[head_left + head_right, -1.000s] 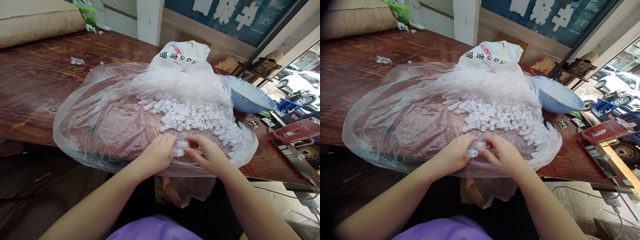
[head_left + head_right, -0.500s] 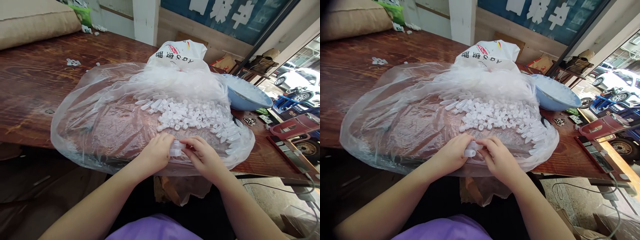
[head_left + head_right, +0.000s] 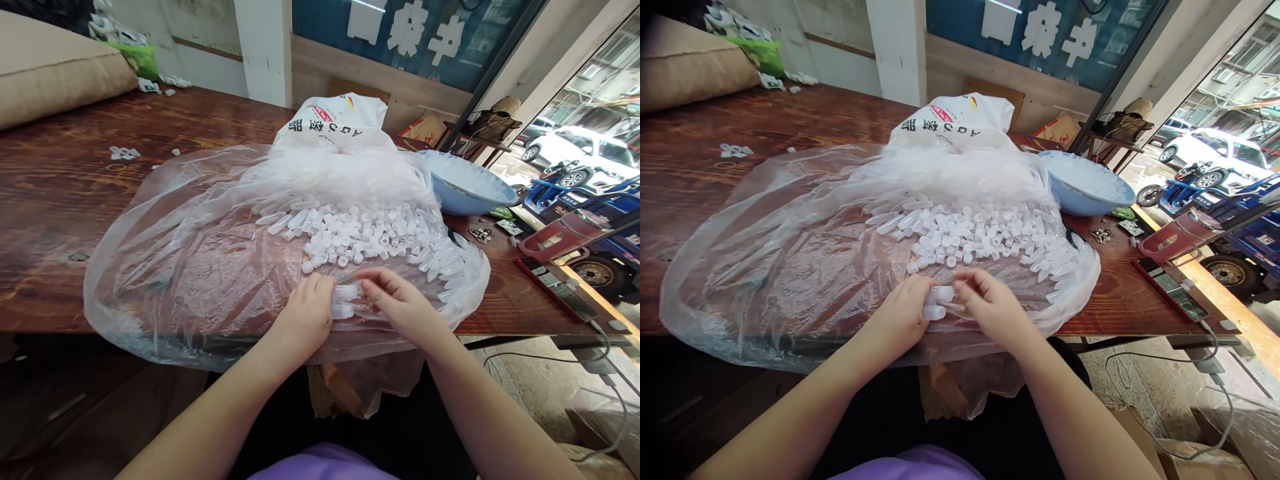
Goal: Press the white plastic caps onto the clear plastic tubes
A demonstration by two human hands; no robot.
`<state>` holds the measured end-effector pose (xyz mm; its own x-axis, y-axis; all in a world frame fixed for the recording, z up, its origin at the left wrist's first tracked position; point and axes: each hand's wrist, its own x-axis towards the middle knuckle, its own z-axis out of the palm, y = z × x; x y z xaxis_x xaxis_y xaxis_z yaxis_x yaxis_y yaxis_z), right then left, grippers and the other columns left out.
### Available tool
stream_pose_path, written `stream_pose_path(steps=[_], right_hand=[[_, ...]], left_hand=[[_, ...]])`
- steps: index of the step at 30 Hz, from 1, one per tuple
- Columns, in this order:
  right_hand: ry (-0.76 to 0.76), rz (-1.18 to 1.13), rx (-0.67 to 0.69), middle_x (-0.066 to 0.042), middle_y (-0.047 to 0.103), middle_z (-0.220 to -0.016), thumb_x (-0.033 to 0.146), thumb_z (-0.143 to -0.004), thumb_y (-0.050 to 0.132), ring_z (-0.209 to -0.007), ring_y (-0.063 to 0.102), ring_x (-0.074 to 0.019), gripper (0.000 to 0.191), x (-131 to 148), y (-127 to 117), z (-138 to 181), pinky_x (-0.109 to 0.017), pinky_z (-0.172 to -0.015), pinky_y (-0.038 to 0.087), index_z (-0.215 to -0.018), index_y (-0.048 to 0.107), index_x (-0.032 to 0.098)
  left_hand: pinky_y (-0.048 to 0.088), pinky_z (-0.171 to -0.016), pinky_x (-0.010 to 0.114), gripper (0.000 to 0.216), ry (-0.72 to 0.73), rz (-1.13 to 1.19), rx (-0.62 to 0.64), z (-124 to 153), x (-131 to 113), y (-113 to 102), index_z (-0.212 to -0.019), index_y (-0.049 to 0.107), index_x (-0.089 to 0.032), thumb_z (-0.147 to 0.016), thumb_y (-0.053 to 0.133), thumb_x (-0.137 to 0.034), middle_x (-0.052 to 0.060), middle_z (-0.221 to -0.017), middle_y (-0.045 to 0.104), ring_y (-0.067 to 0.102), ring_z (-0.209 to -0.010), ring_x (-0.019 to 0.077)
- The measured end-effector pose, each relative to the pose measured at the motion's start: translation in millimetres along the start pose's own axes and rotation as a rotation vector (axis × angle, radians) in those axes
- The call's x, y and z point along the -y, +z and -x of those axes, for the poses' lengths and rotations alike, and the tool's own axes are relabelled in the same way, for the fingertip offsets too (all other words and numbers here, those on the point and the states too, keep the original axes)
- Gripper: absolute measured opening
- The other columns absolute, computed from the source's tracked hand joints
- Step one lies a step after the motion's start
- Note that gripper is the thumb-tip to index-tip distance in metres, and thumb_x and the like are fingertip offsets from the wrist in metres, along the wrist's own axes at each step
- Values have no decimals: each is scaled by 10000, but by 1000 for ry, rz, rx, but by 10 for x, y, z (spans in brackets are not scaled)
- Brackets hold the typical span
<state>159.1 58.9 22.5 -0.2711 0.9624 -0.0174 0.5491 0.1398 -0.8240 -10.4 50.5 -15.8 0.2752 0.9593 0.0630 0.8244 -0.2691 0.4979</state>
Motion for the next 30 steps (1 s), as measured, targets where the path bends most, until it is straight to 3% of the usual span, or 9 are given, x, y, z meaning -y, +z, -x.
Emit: stream_pose_path(steps=[4,7,10,16,20,23,25,30], right_hand=[[-45,544,-335,-96,599,-972,221,-852,462,-822,579,-212,220,-87,-248,-280,-320,-700,447,-1020,597,179],[-22,882,-254,-142,583,-1057,181,-827,516,-944,554,-277,273,-154,-288,-508,-364,-780,432,-1087,593,152],[-51,1058,-209,-156,597,-1034,161,-844,487,-992,525,-298,245,-218,-232,-617,-376,-830,410,-1051,611,118],[-68,1013,-267,-155,619,-999,185,-837,509,-953,544,-290,228,-340,-188,-592,-379,-829,420,-1024,603,95],[-171,791,-310,-133,640,-938,245,-856,494,-902,581,-262,244,-192,-215,-344,-369,-805,457,-1035,593,111],[-300,565,-179,-83,657,-905,291,-882,464,-804,619,-204,254,33,-180,-3,-311,-706,504,-1083,570,176],[-400,496,-75,-71,657,-939,243,-877,477,-831,622,-188,243,154,-120,202,-297,-725,511,-1101,559,197],[-468,566,6,-101,650,-960,169,-891,422,-881,613,-211,264,218,53,351,-355,-770,526,-1110,568,180]], left_hand=[[418,-862,376,314,-6,10,13,5,6,-4,-974,501,-136,-699,437,1,93,-1004,530,499,-971,232],[415,-859,371,344,-11,33,17,8,16,0,-1006,489,-138,-692,444,-4,90,-1012,523,494,-973,234],[410,-866,365,351,-4,53,-9,16,22,13,-1006,485,-141,-689,436,1,87,-1001,526,496,-967,227],[412,-861,363,336,27,70,-30,30,32,25,-994,484,-138,-681,457,-19,89,-997,527,495,-970,229],[409,-877,374,360,25,72,-41,29,38,27,-1020,474,-137,-684,438,-12,92,-1013,525,491,-984,229],[418,-873,380,351,27,68,-44,28,31,24,-999,473,-152,-684,416,-9,85,-1005,527,494,-985,226],[426,-867,380,342,34,60,-45,27,28,23,-1001,470,-149,-693,410,-12,89,-997,528,499,-971,223],[444,-837,374,308,68,26,-90,36,42,43,-993,467,-148,-716,401,-33,91,-967,531,509,-928,223]])
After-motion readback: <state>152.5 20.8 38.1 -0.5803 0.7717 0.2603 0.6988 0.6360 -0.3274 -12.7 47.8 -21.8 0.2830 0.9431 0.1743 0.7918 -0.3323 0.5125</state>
